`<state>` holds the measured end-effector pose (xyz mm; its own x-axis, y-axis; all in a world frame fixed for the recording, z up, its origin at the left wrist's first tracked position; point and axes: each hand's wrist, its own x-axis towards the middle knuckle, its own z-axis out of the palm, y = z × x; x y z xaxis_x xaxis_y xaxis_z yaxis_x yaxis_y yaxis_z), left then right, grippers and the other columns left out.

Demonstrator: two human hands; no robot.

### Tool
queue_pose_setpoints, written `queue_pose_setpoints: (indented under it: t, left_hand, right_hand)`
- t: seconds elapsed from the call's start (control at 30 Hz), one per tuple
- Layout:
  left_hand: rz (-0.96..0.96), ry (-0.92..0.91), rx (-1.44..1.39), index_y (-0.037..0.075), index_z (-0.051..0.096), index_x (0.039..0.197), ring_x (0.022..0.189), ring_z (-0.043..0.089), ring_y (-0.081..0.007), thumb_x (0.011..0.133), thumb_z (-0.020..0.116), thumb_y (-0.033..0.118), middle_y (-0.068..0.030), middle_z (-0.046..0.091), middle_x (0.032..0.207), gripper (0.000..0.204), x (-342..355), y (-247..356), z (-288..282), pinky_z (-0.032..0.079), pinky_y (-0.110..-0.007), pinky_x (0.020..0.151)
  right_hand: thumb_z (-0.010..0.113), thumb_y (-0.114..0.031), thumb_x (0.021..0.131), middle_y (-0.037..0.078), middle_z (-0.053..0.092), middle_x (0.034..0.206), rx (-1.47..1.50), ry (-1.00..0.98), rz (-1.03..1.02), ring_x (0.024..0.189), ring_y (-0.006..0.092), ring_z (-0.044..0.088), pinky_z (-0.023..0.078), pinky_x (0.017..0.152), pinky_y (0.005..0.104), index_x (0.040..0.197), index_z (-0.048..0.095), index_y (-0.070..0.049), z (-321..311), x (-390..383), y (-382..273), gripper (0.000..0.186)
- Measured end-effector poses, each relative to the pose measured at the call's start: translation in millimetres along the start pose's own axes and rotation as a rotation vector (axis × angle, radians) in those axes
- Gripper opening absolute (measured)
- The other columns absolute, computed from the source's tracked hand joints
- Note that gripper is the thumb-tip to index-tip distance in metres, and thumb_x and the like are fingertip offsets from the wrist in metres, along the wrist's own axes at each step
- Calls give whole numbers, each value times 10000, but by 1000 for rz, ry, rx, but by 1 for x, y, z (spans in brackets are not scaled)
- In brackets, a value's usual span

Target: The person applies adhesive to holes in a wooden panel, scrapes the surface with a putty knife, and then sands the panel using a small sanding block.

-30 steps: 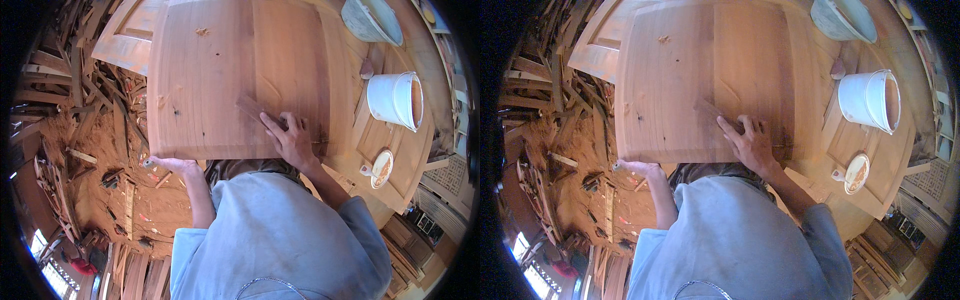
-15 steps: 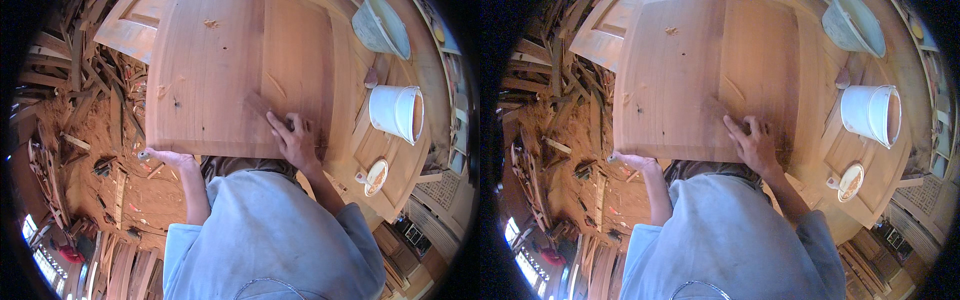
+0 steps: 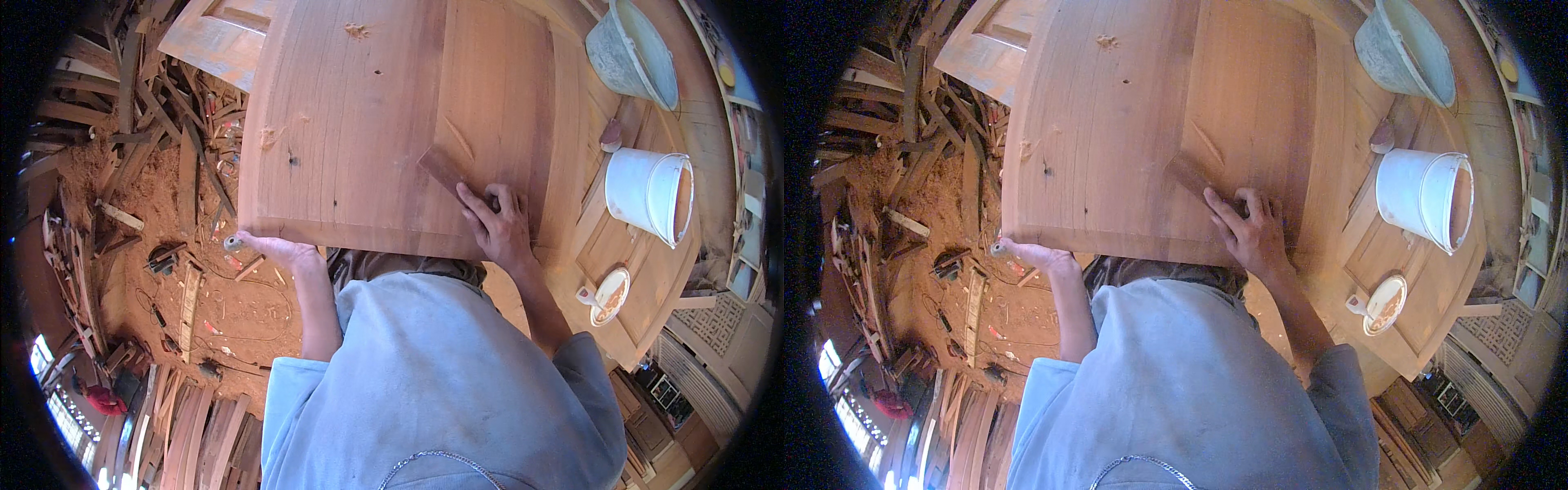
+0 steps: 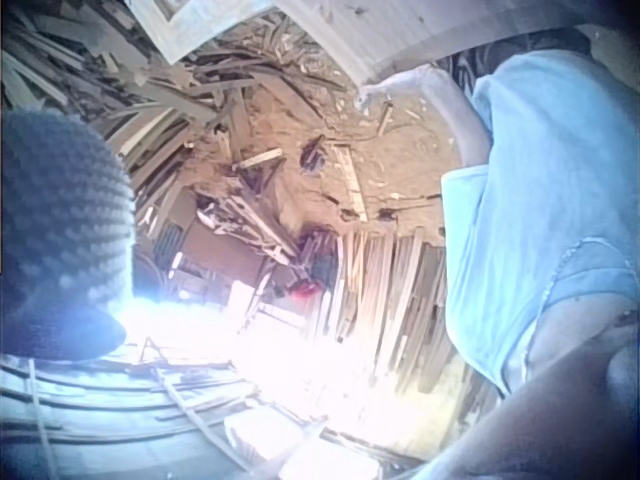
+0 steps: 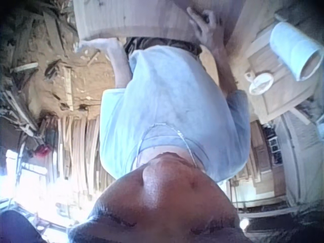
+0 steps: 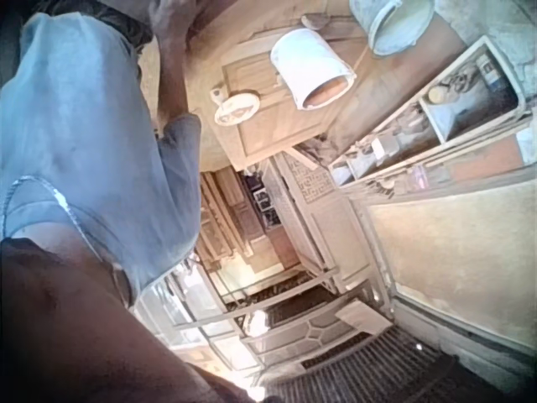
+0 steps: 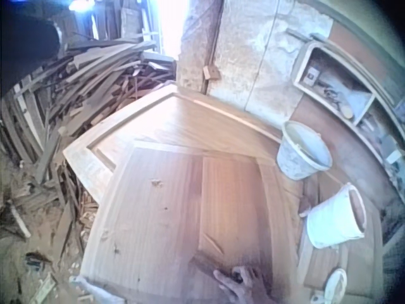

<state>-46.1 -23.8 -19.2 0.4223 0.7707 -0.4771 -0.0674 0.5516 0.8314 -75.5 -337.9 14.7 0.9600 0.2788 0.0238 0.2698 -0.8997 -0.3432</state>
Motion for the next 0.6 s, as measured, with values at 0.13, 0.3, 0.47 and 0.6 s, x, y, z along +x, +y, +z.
queue_pose_setpoints:
  t: [0.13, 0.3, 0.47, 0.6]
  left_hand:
    - [-31, 10, 11, 43, 248, 1499, 1406, 316, -332, 934, 344, 700, -182, 297, 1527, 872, 4, -1, -5, 284, -472, 1164]
    - [-25, 23, 7, 79, 278, 1494, 1398, 336, -323, 942, 301, 701, -156, 328, 1521, 832, 2, 1, -1, 288, -489, 1167]
    - [-29, 36, -12, 63, 294, 1486, 1396, 342, -312, 944, 310, 696, -152, 336, 1519, 833, -5, 5, 7, 290, -472, 1163]
    - [-29, 10, 43, 56, 242, 1507, 1409, 308, -325, 940, 331, 700, -173, 299, 1529, 862, -2, 7, -2, 279, -472, 1160]
  right_hand:
    - [682, -271, 883, 106, 511, 1012, -15, 46, -11, 911, 279, 559, 446, 817, 455, 1330, 611, -275, 2, 16, 12, 453]
    - [682, -266, 884, 107, 516, 998, 59, 41, -23, 886, 278, 562, 473, 798, 444, 1318, 620, -264, 1, 3, 8, 438]
    - [693, -234, 879, 125, 519, 994, 88, 55, 44, 862, 285, 572, 505, 761, 407, 1316, 622, -251, 2, 19, 17, 443]
    - [674, -220, 897, 138, 518, 990, 194, 92, 14, 854, 297, 574, 503, 780, 407, 1328, 613, -243, -13, 29, 10, 436]
